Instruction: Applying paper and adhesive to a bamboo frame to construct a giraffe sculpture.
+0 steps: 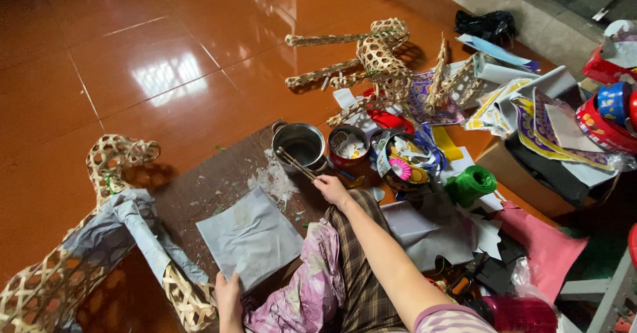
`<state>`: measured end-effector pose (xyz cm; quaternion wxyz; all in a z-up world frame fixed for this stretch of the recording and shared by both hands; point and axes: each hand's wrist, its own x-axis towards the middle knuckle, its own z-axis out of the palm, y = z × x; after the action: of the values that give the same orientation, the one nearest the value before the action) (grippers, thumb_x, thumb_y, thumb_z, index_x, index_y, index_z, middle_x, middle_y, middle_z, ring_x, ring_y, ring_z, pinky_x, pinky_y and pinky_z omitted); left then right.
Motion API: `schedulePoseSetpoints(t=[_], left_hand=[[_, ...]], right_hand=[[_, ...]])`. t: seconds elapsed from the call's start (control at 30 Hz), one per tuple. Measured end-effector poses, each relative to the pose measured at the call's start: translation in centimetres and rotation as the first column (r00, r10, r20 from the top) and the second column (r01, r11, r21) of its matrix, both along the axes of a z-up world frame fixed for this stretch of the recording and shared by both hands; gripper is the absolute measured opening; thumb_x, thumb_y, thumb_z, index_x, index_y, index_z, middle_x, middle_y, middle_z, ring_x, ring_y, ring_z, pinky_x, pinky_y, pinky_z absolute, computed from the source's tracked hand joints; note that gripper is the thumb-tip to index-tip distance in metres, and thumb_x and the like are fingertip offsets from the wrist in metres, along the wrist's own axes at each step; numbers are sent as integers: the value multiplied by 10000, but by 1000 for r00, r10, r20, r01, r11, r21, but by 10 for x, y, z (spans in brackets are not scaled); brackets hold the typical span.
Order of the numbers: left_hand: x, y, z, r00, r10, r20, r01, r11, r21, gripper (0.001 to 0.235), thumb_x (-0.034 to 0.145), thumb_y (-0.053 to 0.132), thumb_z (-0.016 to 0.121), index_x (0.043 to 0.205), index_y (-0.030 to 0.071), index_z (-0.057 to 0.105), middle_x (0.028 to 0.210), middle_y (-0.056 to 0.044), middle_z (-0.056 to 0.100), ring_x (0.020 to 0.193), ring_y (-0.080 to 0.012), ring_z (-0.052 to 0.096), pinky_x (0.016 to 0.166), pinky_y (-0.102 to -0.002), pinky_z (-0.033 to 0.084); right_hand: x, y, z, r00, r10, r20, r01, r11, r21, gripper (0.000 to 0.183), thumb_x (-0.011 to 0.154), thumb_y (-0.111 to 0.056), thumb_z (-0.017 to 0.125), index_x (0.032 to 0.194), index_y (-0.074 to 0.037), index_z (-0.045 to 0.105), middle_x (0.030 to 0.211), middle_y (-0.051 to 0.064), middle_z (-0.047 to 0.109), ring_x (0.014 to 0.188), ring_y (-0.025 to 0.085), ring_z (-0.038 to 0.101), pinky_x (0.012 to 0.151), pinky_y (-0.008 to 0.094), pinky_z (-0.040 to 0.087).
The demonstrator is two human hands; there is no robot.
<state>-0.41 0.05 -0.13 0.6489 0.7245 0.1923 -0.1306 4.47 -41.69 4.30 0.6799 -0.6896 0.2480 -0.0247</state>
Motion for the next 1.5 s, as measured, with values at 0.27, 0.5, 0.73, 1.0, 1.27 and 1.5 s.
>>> schedulePoseSetpoints(t=[0.27, 0.5, 0.73, 1.0, 1.27, 1.5], left_hand=[[2, -3, 7, 999, -11, -52, 11, 1000, -2, 440, 913, 72, 631, 1293, -138, 554, 1130, -287, 663, 951, -332, 613, 825, -393, 491], [10, -2, -16, 996, -14, -86, 15, 1000, 16, 442, 922, 47, 687, 1311, -115, 553, 1161, -286, 661, 993, -346, 633, 873, -416, 502], [8, -1, -14, 998, -13, -64, 13, 1000, 13, 465, 919, 76, 691, 1321, -114, 558, 1160, -284, 666, 989, -336, 630, 862, -411, 501], [18, 4, -39, 997, -71, -29, 74, 984, 159, 510, 906, 110, 722, 1303, -167, 561, 1149, -322, 671, 988, -372, 662, 859, -428, 529], [21, 7, -57, 998, -57, -26, 61, 983, 171, 511, 906, 106, 727, 1319, -150, 570, 1139, -318, 683, 975, -375, 668, 850, -435, 534], [26, 10, -73, 996, -77, 42, 65, 972, 227, 536, 872, 155, 773, 1302, -121, 613, 1123, -309, 709, 972, -384, 694, 857, -438, 551]], right_hand=[[-2, 3, 10, 1000, -6, 1, 6, 991, -136, 312, 943, -249, 663, 1097, 4, 759, 765, 4, 672, 590, 92, 498, 540, 229, 405], [-3, 4, 11, 1000, -5, 7, 5, 1000, -4, 252, 957, -224, 659, 1060, -15, 754, 654, -15, 584, 473, 74, 390, 429, 236, 273], [-2, 4, 13, 1000, 2, 7, -2, 993, -115, 298, 946, -237, 658, 1084, 8, 759, 768, -2, 665, 609, 82, 492, 552, 222, 403], [-6, 9, 23, 1000, -11, -28, 9, 996, -89, 284, 948, -233, 653, 1070, -1, 762, 720, -6, 641, 529, 79, 446, 479, 223, 353], [-2, 6, 7, 1000, -4, 23, 6, 992, -127, 278, 942, -221, 660, 1056, 10, 766, 769, 5, 679, 603, 88, 504, 551, 222, 418], [0, 4, 3, 999, 8, 31, -2, 982, -187, 286, 933, -230, 661, 1054, 5, 770, 791, 5, 698, 650, 98, 535, 609, 230, 460]])
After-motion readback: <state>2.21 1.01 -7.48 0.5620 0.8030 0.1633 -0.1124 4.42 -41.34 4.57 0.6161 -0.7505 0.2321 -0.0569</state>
